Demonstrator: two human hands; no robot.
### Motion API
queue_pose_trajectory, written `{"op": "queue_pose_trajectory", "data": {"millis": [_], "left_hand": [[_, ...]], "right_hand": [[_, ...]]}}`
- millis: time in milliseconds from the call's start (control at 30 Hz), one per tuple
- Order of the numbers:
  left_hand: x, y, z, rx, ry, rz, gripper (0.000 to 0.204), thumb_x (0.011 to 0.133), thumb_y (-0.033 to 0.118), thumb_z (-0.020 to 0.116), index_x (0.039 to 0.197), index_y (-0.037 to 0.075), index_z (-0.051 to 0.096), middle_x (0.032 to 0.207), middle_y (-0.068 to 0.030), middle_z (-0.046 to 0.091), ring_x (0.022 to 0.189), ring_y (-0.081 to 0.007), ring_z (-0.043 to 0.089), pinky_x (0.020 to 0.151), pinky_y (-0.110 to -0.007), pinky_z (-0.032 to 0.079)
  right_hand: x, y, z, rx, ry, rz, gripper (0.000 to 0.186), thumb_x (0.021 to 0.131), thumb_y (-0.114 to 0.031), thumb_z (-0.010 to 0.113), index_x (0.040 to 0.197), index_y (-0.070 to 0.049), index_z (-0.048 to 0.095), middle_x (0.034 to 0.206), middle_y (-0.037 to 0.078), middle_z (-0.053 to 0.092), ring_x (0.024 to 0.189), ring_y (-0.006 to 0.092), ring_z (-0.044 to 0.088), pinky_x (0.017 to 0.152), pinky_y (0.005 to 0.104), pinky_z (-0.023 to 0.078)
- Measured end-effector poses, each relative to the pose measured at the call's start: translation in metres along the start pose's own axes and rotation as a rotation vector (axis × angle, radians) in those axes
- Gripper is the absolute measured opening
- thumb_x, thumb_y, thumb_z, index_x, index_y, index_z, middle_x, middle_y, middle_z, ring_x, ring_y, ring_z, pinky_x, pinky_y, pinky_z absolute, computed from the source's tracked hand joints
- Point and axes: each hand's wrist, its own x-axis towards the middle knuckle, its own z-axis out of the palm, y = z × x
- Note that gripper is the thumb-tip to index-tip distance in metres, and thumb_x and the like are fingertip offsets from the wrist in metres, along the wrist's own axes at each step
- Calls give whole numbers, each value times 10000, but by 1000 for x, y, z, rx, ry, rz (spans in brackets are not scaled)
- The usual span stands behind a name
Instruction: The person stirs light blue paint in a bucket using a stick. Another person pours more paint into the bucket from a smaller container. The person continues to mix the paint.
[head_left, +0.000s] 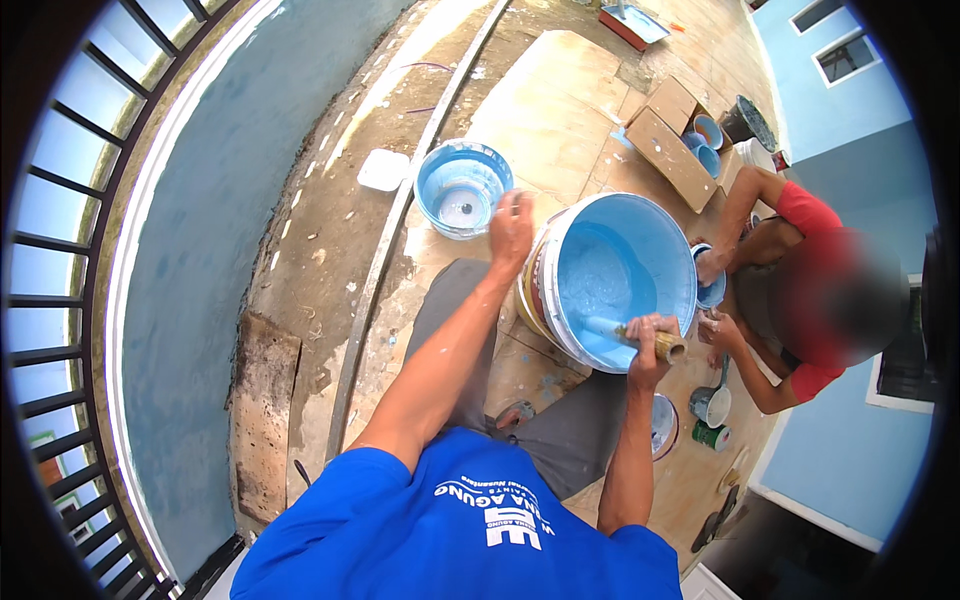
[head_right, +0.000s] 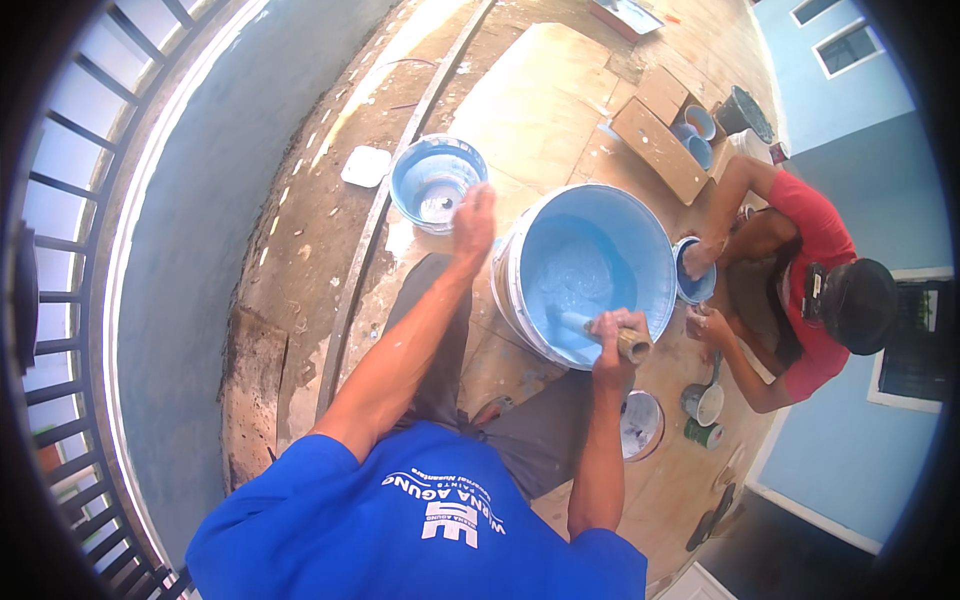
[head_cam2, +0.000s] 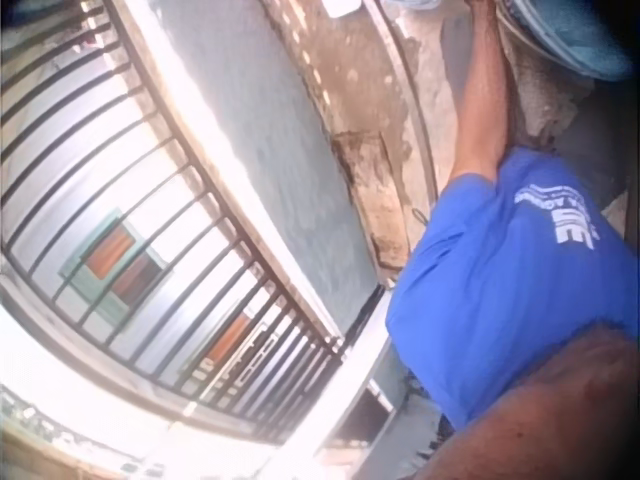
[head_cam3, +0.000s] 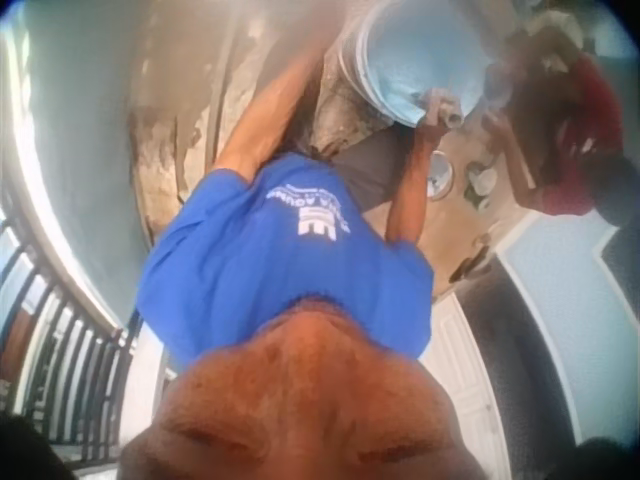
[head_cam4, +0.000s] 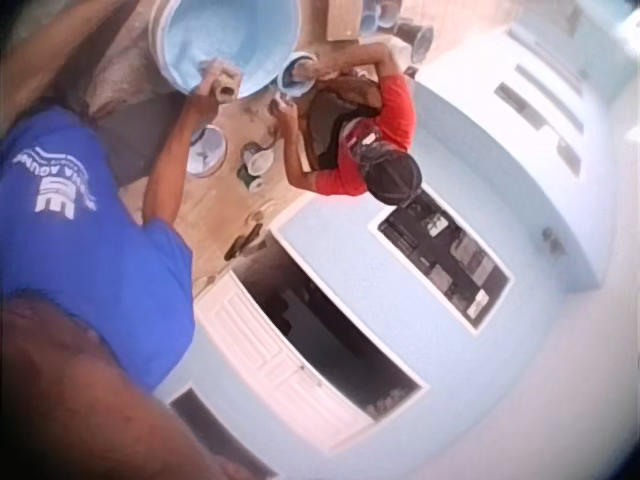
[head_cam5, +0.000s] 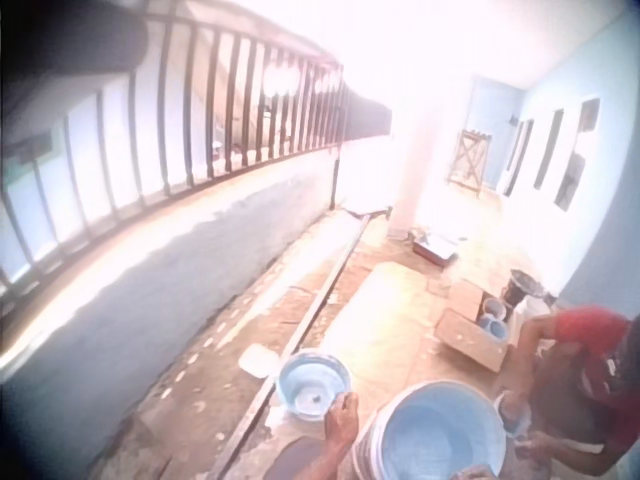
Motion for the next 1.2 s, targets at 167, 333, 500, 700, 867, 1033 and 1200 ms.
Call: {"op": "queue_pose_trajectory", "data": {"millis": [167,333,500,700,867,1033,1200], "left_hand": [[46,-118,-126,319,476,-315,523,946,295,669,1308,-72,581,1252,-274,648,1155,-361,657,906,-470,571],[75,-107,-110,-214,212,-728,604,889,182,709,1351,-133,479,1294,-314,594,1136,-418,657,813,-606,624],[107,-123,-116,-300,49,-653,575,954,71,631,1401,-170,362,1328,-321,531,1056,-421,687,776,-538,682],[131,-33,-56,-482,-133,-292,270,969,120,699,1088,-27,506,1025,-136,608,881,-225,693,776,-438,683],[130,33,-15,-642,-227,-96,285,969,160,740,1064,30,505,1094,-95,587,964,-185,663,856,-431,653],[121,62,13,-779,-227,-103,251,1005,141,683,1083,17,480,1097,-124,582,999,-224,673,925,-461,639],[115,71,26,-938,-216,-249,263,1046,100,583,1206,-44,433,1223,-219,585,1138,-347,664,1038,-544,581]], "right_hand": [[-4,-8,-23,198,120,-128,198,973,5,562,910,-110,413,691,12,438,608,129,461,627,324,446],[4,-13,-4,151,154,-232,179,984,9,561,944,-93,419,741,37,486,644,149,493,668,342,464],[4,-5,14,15,120,-190,202,979,27,568,923,-83,408,756,44,501,673,152,520,681,341,470],[0,-12,7,-24,187,-164,231,983,37,553,896,-96,385,712,29,455,620,132,473,623,328,448],[17,-14,14,-14,278,-339,234,992,18,567,890,-94,390,708,37,481,622,124,483,630,322,462],[64,17,27,-186,389,-286,256,946,-15,705,814,-62,491,726,33,574,634,98,526,617,277,457],[81,46,45,-316,381,-169,285,940,-71,743,774,-68,512,698,10,552,629,96,477,592,287,428]]}}
